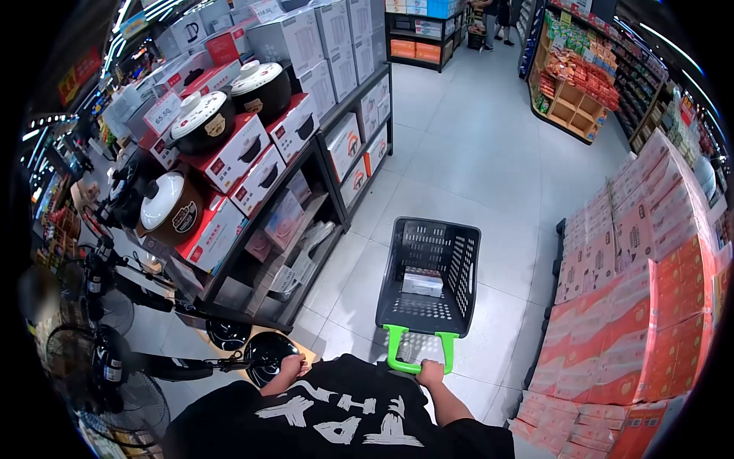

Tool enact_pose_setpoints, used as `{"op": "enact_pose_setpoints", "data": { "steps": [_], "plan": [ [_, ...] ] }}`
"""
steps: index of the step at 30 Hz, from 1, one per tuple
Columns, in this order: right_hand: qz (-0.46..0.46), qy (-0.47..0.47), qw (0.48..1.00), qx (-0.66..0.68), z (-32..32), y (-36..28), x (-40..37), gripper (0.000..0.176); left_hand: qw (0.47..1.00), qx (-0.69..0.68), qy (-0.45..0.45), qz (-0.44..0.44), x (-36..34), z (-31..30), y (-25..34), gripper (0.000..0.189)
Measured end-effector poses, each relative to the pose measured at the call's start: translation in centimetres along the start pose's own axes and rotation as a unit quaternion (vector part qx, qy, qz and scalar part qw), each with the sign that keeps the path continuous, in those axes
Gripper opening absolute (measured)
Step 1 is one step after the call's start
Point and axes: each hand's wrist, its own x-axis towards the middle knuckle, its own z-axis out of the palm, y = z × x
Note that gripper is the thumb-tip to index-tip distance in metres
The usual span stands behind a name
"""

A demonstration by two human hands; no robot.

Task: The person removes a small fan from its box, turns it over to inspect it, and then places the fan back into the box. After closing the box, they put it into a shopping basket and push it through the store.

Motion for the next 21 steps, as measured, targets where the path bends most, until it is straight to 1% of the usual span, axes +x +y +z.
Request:
{"op": "enact_pose_setpoints", "data": {
  "steps": [2, 4, 5, 8, 9, 12, 13, 16, 19, 21],
  "plan": [
    [-0.021, -0.018, 1.0, 0.009, -1.5, 0.5, 2.0, 0.032, 0.997, 0.016, 0.002, 0.08, 0.0, 3.2, 2.2, 0.021],
    [-0.032, -0.031, 0.999, 0.01, -2.6, 0.3, 3.7, 0.032, 0.991, 0.035, -0.002, 0.126, 0.9, 5.7, 3.8, 0.019],
    [-0.044, -0.017, 0.999, 0.013, -3.0, 0.2, 4.3, 0.032, 0.99, 0.03, -0.009, 0.138, 1.1, 6.8, 4.5, 0.02],
    [-0.048, -0.012, 0.998, 0.042, -3.8, -0.7, 5.9, 0.031, 0.989, -0.023, -0.035, 0.14, 0.1, 9.3, 7.1, 0.019],
    [-0.049, -0.006, 0.998, 0.036, -4.1, -1.3, 6.5, 0.029, 0.985, -0.007, -0.041, 0.166, 0.1, 9.8, 7.7, 0.019],
    [-0.042, -0.004, 0.997, 0.069, -5.2, -2.9, 6.9, 0.025, 0.957, 0.106, 0.002, 0.271, -0.3, 11.4, 9.0, 0.018],
    [-0.042, 0.002, 0.996, 0.075, -5.5, -3.4, 7.0, 0.023, 0.95, 0.114, -0.002, 0.29, -0.6, 12.2, 9.8, 0.017],
    [-0.046, 0.03, 0.99, 0.13, -6.5, -5.3, 7.9, 0.027, 0.934, 0.177, -0.036, 0.309, -1.7, 14.4, 14.0, 0.016],
    [-0.033, 0.047, 0.99, 0.128, -6.1, -6.9, 8.9, 0.025, 0.876, 0.251, -0.107, 0.398, -0.9, 16.4, 16.7, 0.017],
    [-0.021, 0.058, 0.987, 0.15, -6.3, -8.0, 9.3, 0.024, 0.851, 0.301, -0.171, 0.395, -1.4, 17.8, 19.0, 0.021]
  ]
}}
